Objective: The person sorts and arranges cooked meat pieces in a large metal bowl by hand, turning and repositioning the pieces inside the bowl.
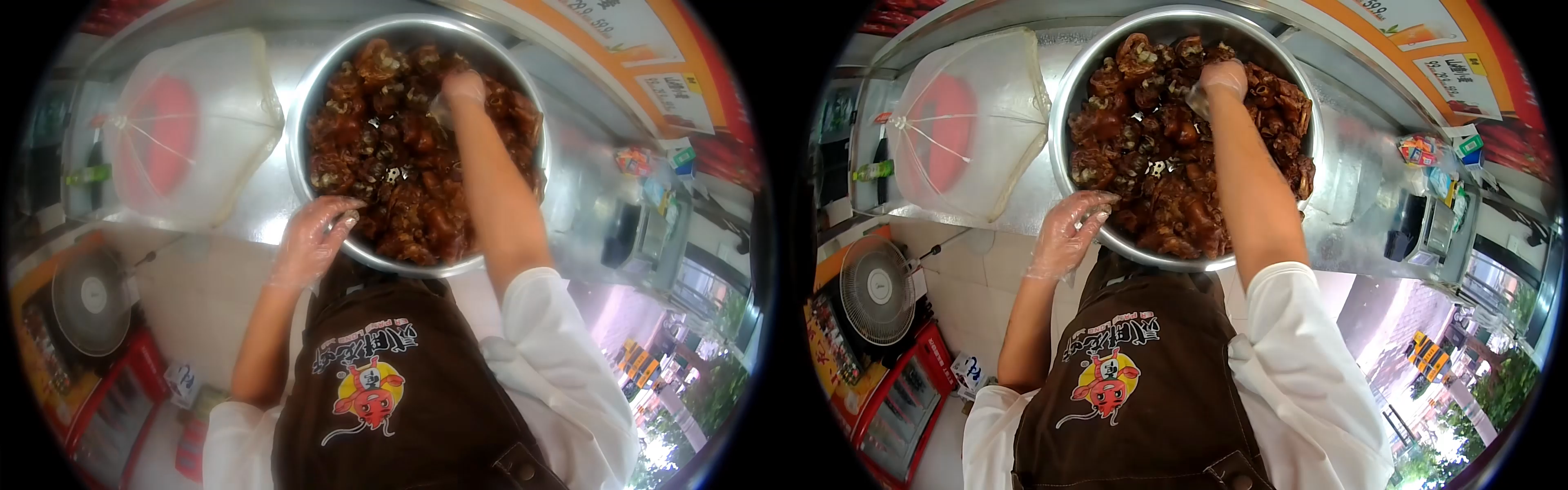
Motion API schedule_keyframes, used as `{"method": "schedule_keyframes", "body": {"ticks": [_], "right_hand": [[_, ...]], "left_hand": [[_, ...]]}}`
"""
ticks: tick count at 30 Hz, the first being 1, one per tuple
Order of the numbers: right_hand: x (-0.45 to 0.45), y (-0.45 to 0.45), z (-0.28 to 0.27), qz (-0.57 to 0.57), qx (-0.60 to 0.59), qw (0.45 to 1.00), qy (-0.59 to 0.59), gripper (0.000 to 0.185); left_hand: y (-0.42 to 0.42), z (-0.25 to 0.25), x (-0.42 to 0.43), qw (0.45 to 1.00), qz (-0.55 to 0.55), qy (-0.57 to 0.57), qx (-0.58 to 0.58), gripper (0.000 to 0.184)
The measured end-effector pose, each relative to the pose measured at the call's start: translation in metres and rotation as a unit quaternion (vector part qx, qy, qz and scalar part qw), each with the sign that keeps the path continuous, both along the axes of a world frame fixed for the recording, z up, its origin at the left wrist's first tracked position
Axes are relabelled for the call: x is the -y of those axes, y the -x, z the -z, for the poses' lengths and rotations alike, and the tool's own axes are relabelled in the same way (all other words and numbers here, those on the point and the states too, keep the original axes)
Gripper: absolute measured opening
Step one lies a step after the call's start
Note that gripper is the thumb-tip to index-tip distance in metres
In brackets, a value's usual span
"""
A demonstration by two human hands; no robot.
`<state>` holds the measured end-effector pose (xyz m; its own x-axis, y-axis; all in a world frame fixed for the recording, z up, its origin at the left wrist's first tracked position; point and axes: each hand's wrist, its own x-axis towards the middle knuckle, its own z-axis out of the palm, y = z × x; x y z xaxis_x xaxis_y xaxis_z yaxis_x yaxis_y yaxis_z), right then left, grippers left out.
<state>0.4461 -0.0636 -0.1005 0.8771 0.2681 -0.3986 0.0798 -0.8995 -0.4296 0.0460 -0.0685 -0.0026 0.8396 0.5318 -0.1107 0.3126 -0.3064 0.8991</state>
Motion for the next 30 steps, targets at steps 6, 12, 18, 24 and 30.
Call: {"method": "schedule_keyframes", "body": {"ticks": [6, 12, 18, 24, 30], "right_hand": [[0.029, -0.043, -0.008, -0.153, -0.026, 0.985, 0.076, 0.039], [0.013, -0.029, 0.010, -0.113, 0.113, 0.987, -0.030, 0.057], [0.003, -0.021, 0.010, -0.183, 0.116, 0.969, 0.119, 0.050], [-0.006, -0.023, 0.042, -0.117, 0.159, 0.980, 0.017, 0.047], [0.025, -0.076, 0.006, -0.200, 0.080, 0.976, 0.021, 0.048]], "left_hand": [[0.008, 0.000, -0.013, 1.000, 0.004, 0.005, 0.012, 0.023], [0.019, 0.000, -0.020, 0.999, 0.015, 0.029, -0.008, 0.024], [0.030, -0.004, -0.025, 0.999, -0.010, 0.031, 0.020, 0.020], [0.040, 0.003, -0.031, 1.000, 0.010, 0.017, -0.014, 0.025], [0.032, -0.005, -0.041, 0.999, 0.012, 0.033, -0.007, 0.025]]}}
